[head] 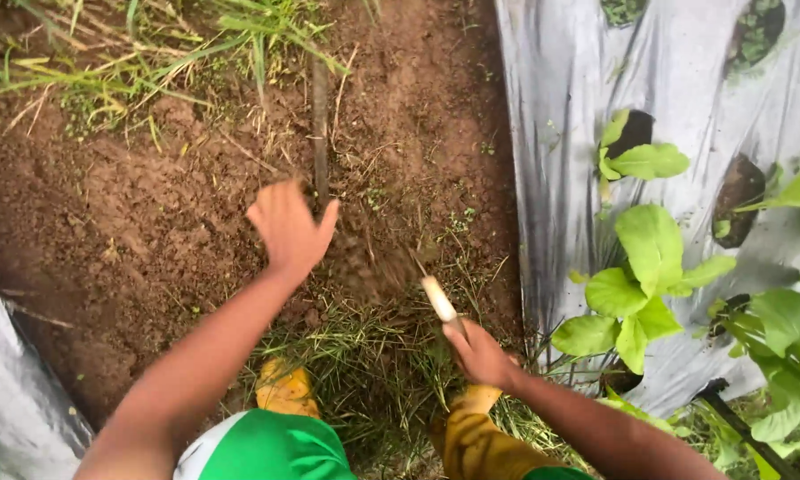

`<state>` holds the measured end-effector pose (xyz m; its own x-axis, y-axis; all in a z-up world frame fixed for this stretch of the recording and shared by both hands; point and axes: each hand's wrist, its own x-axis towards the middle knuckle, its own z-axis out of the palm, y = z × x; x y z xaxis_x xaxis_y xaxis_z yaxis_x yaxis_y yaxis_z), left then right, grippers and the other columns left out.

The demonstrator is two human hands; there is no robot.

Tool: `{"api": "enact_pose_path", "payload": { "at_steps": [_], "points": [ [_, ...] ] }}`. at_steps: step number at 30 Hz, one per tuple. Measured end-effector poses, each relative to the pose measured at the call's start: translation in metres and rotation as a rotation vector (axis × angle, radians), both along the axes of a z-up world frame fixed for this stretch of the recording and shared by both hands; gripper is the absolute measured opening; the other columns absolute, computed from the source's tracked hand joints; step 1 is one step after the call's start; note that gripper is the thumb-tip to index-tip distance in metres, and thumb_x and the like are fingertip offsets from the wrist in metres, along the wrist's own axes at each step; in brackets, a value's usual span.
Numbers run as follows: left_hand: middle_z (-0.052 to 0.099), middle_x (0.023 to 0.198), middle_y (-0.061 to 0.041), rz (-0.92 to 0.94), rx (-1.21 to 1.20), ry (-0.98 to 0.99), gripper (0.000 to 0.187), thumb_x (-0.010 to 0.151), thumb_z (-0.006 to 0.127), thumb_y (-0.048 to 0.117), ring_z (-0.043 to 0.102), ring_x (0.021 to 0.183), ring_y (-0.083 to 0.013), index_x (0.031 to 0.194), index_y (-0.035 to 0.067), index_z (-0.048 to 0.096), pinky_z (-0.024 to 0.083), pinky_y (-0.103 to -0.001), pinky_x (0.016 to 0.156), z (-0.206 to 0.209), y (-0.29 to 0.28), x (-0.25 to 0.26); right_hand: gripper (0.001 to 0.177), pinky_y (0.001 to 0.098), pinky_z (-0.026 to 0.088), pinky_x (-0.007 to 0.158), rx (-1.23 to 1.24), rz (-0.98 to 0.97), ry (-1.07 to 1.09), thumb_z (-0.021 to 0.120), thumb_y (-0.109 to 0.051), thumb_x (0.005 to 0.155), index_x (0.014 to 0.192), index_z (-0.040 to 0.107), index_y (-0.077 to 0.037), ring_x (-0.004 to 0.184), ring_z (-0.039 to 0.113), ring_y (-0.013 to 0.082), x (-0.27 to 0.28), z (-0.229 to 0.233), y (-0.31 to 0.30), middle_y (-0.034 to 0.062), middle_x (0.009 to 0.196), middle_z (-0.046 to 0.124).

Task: The person weeds around a row of leafy green plants growing through a plastic mulch sheet. They use a small hand hoe to loosen the soil and remove grass, then pull out weeds by hand from the planting holes and the surrounding ground.

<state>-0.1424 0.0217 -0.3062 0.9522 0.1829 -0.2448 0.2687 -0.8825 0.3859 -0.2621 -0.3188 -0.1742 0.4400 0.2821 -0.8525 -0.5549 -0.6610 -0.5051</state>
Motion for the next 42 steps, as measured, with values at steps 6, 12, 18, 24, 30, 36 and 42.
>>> {"api": "enact_pose_path", "payload": {
  "at_steps": [6,12,18,24,30,36,42],
  "points": [
    [0.06,0.095,-0.009,-0.235,0.2,-0.244,0.039,0.086,0.082,0.032,0.048,0.1,-0.0248,0.111,0.007,0.066,0.029,-0.04,0.081,-0.02,-0.003,0.038,0.032,0.0582,0.051,0.072,-0.165,0.449,-0.463,0.078,-0.025,0.076,0.097,0.063,-0.007,0.079,0.07,0.0444,-0.011,0.012,-0.075,0.0223,0.085,0.07],
    [0.058,0.112,-0.021,-0.257,-0.387,-0.105,0.025,0.101,0.067,0.003,0.057,0.103,-0.0366,0.123,-0.001,0.056,0.044,-0.045,0.091,0.016,-0.018,0.012,0.013,0.0321,0.028,0.026,0.158,-0.934,0.203,0.044,-0.028,0.107,0.105,0.038,-0.017,0.035,0.03,0.0175,0.019,-0.021,-0.044,0.0046,0.056,0.03],
    [0.07,0.087,-0.024,-0.336,-0.585,0.58,0.031,0.111,0.047,0.021,0.074,0.072,-0.0376,0.13,-0.004,0.049,0.06,-0.05,0.069,0.116,-0.061,-0.026,0.046,0.0255,0.025,0.027,0.252,-1.126,0.441,0.036,-0.059,0.107,0.096,0.044,-0.015,0.035,0.029,0.0089,0.046,0.009,0.013,-0.0027,0.056,0.033],
    [0.07,0.072,-0.015,-0.271,-0.992,0.469,0.034,0.112,0.042,0.015,0.07,0.055,-0.0238,0.135,-0.011,0.043,0.055,-0.038,0.052,0.041,-0.09,-0.074,0.052,0.0263,0.03,0.027,0.532,-1.128,0.604,0.023,-0.061,0.109,0.102,0.045,-0.014,0.032,0.033,0.0102,0.045,0.014,0.037,-0.0022,0.054,0.032],
    [0.069,0.085,-0.028,-0.166,-1.014,0.579,0.045,0.114,0.036,0.011,0.069,0.068,-0.0329,0.149,-0.016,0.029,0.052,-0.046,0.059,0.021,-0.101,-0.097,0.055,0.0237,0.033,0.026,0.569,-1.102,0.604,0.031,-0.065,0.105,0.093,0.046,-0.014,0.032,0.034,0.0098,0.026,0.016,0.049,-0.0017,0.052,0.034],
    [0.065,0.098,-0.022,0.085,-0.711,0.827,0.044,0.112,0.036,0.013,0.069,0.074,-0.027,0.151,-0.01,0.032,0.054,-0.038,0.062,0.043,-0.091,-0.09,0.061,0.0387,0.036,0.021,0.653,-0.877,0.218,0.036,-0.052,0.108,0.084,0.051,0.002,0.025,0.038,0.0249,0.018,0.049,0.073,0.0149,0.044,0.038],
    [0.066,0.124,-0.033,-0.276,-0.712,0.807,0.059,0.112,0.039,0.039,0.065,0.123,-0.0449,0.141,-0.011,0.05,0.055,-0.055,0.099,0.091,-0.073,-0.087,0.043,0.0289,0.036,0.026,0.355,-0.876,0.199,0.018,-0.044,0.111,0.097,0.041,-0.01,0.03,0.036,0.0134,0.078,0.06,0.056,-0.0011,0.052,0.036]
  ]
}}
